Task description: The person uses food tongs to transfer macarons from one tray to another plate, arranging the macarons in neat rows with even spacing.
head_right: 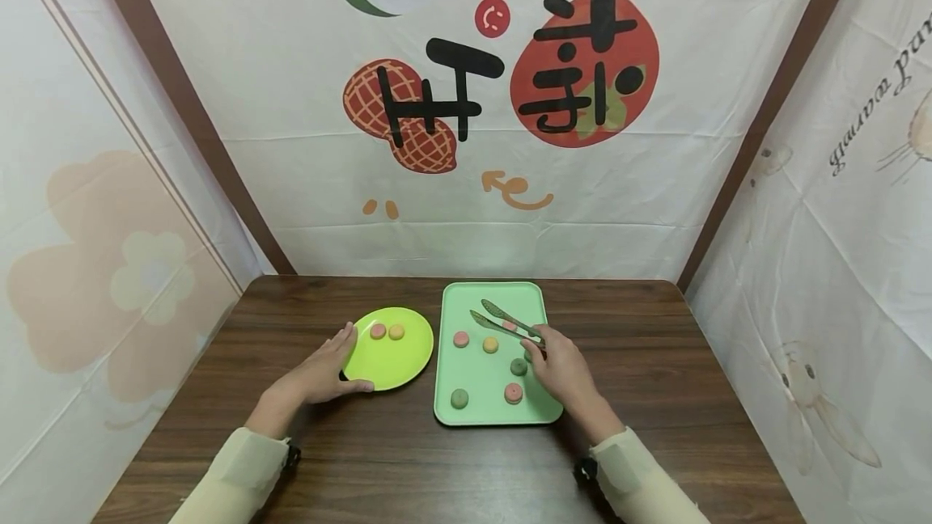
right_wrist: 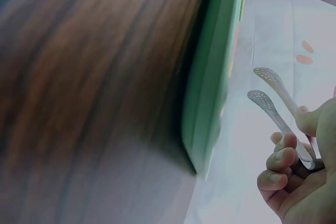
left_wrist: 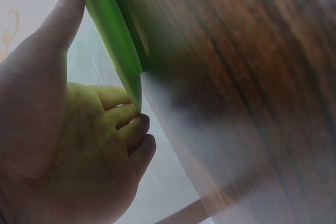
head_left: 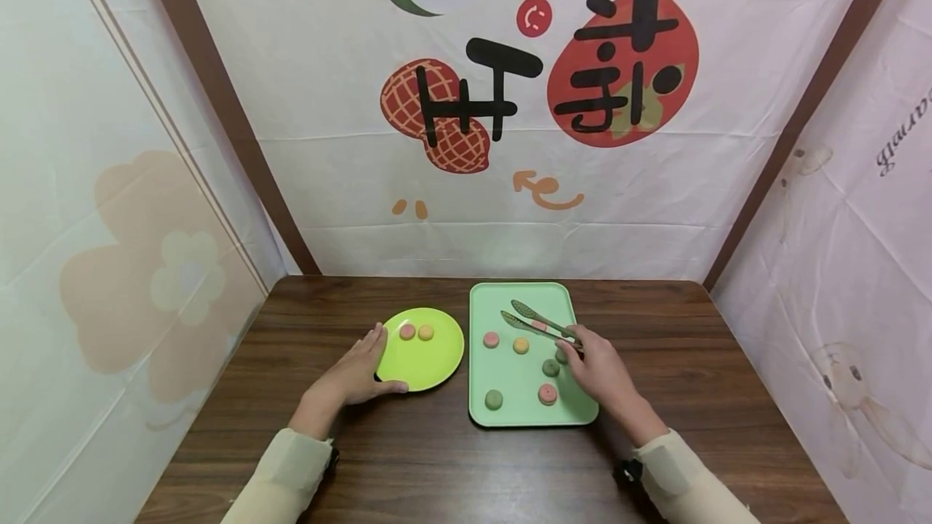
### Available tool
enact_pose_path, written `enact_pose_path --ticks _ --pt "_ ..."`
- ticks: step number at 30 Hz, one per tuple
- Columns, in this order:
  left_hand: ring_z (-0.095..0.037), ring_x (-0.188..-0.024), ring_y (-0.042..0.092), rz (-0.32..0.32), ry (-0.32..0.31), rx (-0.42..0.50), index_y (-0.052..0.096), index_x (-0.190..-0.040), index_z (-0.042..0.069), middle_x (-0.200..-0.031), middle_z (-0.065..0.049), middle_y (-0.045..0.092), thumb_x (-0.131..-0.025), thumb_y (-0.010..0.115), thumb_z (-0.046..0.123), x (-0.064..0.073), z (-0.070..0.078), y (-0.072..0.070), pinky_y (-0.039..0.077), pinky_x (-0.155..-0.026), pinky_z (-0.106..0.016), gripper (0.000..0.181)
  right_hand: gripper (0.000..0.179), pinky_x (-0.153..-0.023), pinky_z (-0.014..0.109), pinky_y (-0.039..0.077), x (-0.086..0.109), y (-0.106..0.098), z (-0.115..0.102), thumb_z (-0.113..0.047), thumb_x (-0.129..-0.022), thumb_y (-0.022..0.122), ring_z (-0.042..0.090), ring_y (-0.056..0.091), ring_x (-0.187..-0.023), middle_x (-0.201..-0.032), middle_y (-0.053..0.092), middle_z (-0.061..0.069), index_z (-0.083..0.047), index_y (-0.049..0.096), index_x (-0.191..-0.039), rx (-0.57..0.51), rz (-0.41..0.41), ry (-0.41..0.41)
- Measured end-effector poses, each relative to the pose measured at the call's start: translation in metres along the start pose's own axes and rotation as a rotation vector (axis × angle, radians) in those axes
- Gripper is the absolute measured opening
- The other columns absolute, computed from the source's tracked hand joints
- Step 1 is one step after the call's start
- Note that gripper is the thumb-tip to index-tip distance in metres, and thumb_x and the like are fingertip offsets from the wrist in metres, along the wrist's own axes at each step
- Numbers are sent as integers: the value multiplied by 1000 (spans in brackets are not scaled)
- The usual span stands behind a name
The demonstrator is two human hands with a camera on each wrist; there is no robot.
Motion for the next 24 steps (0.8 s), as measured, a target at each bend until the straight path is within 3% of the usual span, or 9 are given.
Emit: enact_pose_path --ticks 24 --pt "-47 -163 13 -6 -3 3 12 -166 -13 -175 -32 7 -91 78 64 -2 -2 2 20 -132 -61 127 27 -83 57 63 8 -19 28 -19 -106 72 39 76 -102 -112 77 20 1 71 -124 82 6 60"
Point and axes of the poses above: each hand's wrist, its own x-axis away from the middle knuckle, its own y-axis out of the palm, z = x × y, the point moved 8 cm from there along -x, towards the middle knuckle
